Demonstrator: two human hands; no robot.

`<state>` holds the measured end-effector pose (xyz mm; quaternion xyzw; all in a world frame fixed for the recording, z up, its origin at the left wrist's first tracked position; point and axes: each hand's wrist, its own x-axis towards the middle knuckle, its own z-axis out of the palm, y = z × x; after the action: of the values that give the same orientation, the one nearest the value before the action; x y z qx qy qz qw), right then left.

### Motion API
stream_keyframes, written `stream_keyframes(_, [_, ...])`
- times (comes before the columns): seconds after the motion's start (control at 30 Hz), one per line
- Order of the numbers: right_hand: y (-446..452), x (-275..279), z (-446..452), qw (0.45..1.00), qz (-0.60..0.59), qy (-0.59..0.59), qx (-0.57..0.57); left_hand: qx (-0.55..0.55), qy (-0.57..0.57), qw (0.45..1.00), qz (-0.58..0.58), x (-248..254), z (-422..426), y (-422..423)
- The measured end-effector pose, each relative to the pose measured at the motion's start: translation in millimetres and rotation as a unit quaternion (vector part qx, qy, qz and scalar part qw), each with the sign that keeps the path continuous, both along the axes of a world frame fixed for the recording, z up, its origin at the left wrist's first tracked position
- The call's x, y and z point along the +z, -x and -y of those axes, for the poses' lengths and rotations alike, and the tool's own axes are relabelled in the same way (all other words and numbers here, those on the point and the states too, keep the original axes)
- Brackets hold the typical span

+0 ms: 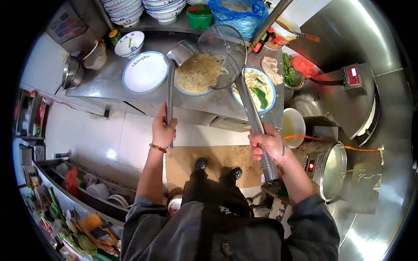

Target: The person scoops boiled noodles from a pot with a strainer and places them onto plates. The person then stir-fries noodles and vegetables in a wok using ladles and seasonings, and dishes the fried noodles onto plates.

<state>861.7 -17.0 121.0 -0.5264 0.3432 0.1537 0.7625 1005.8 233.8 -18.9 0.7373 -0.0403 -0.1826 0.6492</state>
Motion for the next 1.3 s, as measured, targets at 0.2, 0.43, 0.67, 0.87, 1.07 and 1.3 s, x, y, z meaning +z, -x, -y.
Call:
stream_keyframes(0.2, [0.6, -13.2, -10.5, 0.967, 0.003, 0.249, 0.059, 0.012, 0.02, 1.0, -0.012, 5.5, 1.7, 11.5])
stream_keyframes(0.43, [61.8, -24.8, -1.8, 0.919, 0.1, 0.374, 0.071, 0.13, 0.145, 0.98, -0.044, 9.4, 24.4, 34.1])
stream_keyframes(0.67, [268.6, -24.0, 51.7, 0.936, 0.138, 0.207, -0.249, -0.124, 0.516, 0.805, -0.264, 28.5, 82.6, 63.9])
stream_keyframes(0.87, [435.8, -41.8, 138.3, 0.806, -0.123, 0.335, -0.472, -0.249, 0.433, 0.792, -0.351, 49.0, 198.8, 134.6])
stream_keyframes(1.07, [548.6, -120.2, 320.1, 0.823, -0.177, 0.177, -0.51, -0.272, 0.268, 0.839, -0.387, 40.0, 328.6, 225.8])
stream_keyframes(1.3, [539.8, -204.2, 430.1, 0.711, 0.152, -0.345, -0.593, -0.287, 0.243, 0.745, -0.551, 46.8, 467.8, 306.4])
